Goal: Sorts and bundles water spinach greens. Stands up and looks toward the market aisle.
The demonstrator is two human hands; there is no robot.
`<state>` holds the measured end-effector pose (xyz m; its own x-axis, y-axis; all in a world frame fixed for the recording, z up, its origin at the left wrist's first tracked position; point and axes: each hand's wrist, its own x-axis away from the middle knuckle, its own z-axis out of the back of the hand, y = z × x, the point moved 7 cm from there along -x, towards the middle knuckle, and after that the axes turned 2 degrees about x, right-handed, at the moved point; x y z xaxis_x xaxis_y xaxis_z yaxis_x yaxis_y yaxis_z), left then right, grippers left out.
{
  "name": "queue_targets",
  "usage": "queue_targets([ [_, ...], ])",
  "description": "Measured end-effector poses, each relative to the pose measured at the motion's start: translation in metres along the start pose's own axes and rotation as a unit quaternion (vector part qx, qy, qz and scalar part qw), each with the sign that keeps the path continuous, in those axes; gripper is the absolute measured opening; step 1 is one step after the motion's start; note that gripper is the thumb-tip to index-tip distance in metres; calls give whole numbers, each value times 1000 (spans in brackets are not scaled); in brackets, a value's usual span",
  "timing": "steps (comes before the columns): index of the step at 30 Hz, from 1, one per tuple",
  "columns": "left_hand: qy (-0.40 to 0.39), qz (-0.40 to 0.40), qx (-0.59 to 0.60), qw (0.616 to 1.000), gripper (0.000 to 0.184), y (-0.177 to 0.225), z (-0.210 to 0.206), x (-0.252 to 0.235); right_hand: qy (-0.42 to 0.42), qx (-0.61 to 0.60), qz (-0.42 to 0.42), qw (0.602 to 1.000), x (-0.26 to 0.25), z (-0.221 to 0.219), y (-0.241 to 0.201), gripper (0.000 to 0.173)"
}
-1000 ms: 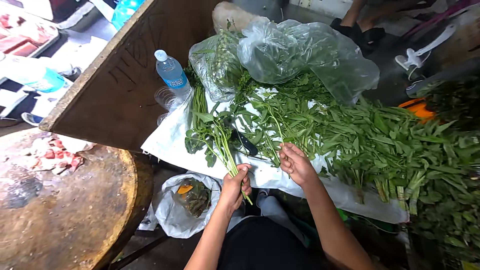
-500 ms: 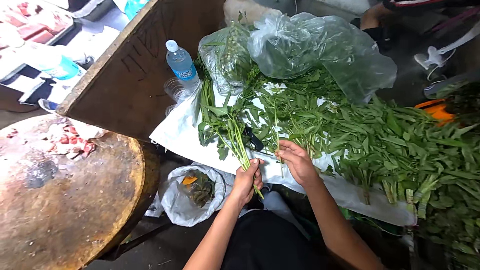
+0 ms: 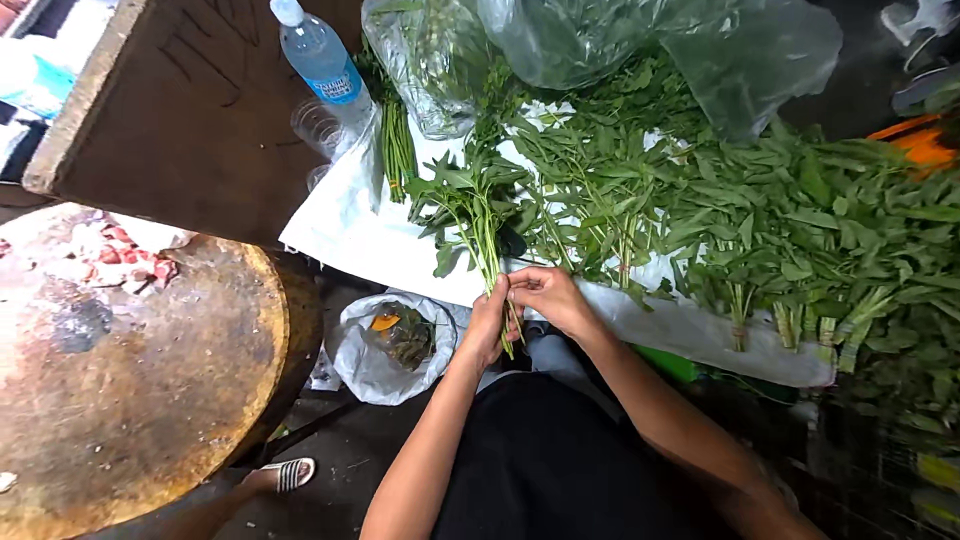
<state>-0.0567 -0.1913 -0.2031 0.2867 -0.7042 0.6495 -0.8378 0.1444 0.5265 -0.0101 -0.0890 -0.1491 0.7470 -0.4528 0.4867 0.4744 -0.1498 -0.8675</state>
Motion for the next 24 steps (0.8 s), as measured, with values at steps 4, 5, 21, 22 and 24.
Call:
queue_targets([
  [4, -7, 5, 13, 1000, 50, -1, -5, -3, 17, 59, 22, 998, 0, -1, 1, 13],
  [5, -9, 3, 16, 1000, 50, -1, -6, -4, 22, 83, 33, 996, 0, -2, 1, 13],
  [21, -18, -78, 73, 994, 38, 30, -44, -3, 228, 395, -23, 890, -68, 217, 37, 36],
  [22, -15, -86, 77, 993, 38, 32, -46, -3, 197, 421, -60, 884, -75, 219, 42, 41],
  [24, -5, -101, 86, 991, 37, 34, -51, -4, 160, 440, -84, 880, -85, 221, 45, 39],
])
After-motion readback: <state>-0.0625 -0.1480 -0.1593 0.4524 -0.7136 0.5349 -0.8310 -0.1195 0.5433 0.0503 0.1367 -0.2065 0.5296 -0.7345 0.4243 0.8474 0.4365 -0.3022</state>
